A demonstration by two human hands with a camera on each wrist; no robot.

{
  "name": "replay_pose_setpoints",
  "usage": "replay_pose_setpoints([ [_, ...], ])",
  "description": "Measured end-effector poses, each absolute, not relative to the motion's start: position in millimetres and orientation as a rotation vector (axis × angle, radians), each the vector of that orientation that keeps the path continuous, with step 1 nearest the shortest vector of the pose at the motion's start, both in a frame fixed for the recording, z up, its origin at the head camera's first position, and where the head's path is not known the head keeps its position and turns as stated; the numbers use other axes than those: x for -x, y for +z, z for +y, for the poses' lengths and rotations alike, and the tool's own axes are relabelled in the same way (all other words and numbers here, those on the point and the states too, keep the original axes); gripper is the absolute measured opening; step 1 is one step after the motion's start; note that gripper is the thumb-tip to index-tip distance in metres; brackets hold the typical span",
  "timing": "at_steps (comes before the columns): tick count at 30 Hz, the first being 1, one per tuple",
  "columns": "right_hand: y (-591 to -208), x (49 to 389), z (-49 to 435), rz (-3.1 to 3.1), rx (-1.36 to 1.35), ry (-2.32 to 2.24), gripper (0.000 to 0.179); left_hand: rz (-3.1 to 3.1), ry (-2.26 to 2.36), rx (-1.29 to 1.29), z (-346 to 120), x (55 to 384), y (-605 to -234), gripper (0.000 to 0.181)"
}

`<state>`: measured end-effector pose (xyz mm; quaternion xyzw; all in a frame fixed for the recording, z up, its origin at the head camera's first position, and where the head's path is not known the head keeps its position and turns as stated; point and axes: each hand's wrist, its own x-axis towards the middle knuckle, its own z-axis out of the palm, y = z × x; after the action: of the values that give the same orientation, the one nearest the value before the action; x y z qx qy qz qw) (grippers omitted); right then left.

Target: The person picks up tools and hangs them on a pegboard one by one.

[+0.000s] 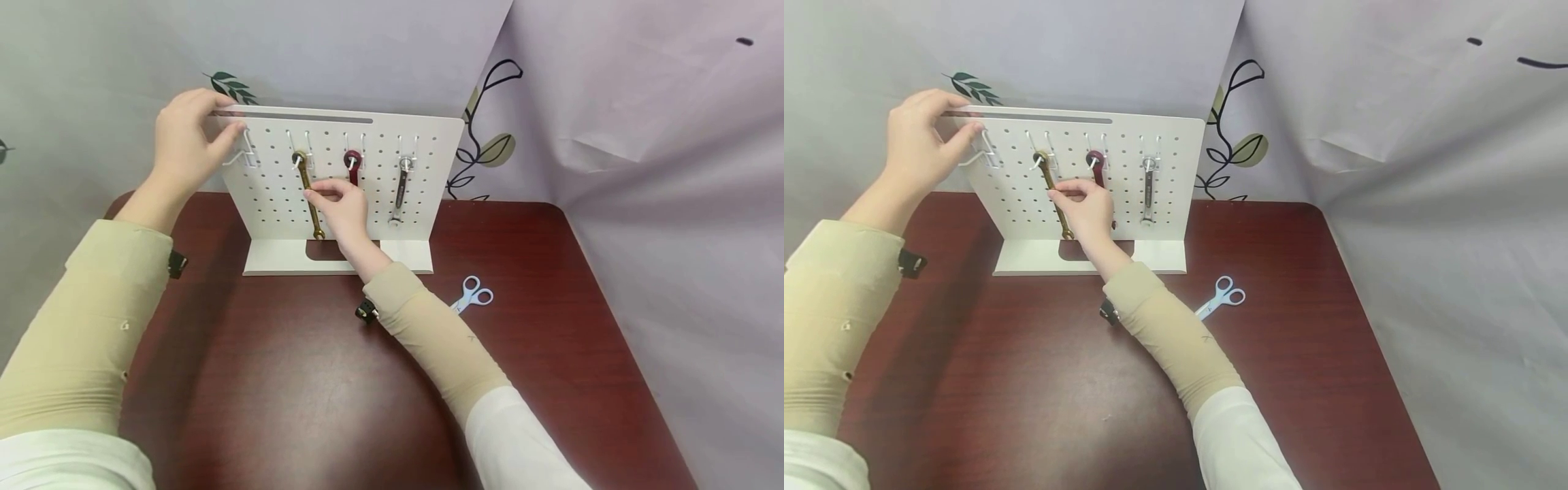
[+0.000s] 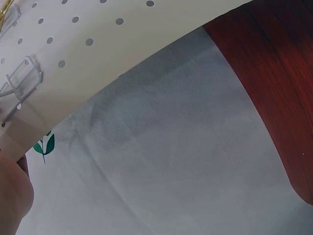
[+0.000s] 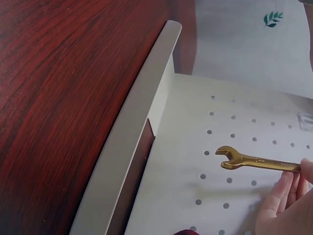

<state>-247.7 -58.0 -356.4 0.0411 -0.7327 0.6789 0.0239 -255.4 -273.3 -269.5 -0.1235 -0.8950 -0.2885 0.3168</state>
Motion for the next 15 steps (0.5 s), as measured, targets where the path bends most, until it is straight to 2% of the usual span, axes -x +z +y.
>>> replay_pose_setpoints([
  [15,-357.7,246.8,-52.0,-2.281,-0.192,2.133,0.017,-2.365,-0.747,0.320,-272.1,254.3,-268.6,0.028],
])
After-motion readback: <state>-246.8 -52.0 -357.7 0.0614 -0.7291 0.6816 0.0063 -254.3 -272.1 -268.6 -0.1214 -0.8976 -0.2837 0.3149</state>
